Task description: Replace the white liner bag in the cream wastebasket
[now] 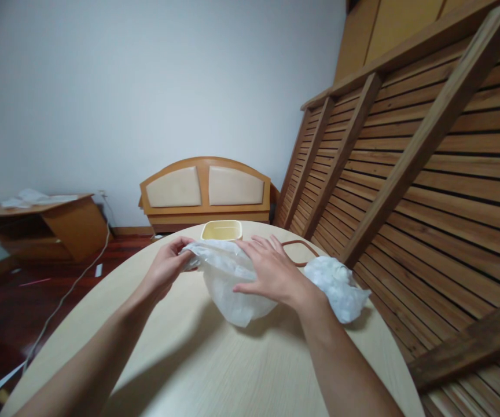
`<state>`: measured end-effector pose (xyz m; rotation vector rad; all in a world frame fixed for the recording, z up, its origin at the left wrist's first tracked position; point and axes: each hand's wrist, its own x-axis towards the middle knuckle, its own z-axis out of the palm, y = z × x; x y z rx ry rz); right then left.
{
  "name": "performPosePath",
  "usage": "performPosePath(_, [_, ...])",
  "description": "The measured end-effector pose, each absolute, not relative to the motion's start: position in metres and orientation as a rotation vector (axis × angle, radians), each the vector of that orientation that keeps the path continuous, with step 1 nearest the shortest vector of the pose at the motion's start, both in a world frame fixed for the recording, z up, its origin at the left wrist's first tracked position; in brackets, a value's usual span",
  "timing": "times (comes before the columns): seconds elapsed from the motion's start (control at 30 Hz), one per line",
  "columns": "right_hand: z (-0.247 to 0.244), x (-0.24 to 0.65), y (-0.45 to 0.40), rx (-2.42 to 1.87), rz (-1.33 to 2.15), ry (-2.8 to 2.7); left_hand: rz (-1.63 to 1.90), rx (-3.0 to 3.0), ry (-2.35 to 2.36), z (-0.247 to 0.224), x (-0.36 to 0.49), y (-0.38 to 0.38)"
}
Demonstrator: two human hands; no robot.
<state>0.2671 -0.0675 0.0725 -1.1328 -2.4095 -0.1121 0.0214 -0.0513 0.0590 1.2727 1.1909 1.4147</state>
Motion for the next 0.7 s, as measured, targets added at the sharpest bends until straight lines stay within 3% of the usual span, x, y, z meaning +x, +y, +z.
performPosePath(0.27, [0.078, 0.278, -0.063, -1.393, -0.020, -2.243, 1.352, 1.266, 1.077, 0.063, 0.022, -0.056])
performPosePath(0.57, [0.084, 0.276, -0.068, -1.375, 0.265, -2.042, 1.167, 1.374, 0.962, 0.066, 0.028, -0.069])
performPosePath(0.7, [0.084, 0.272, -0.070, -1.368, 0.221, -1.897, 1.204, 1.408, 1.017, 0.061, 0.033, -0.068])
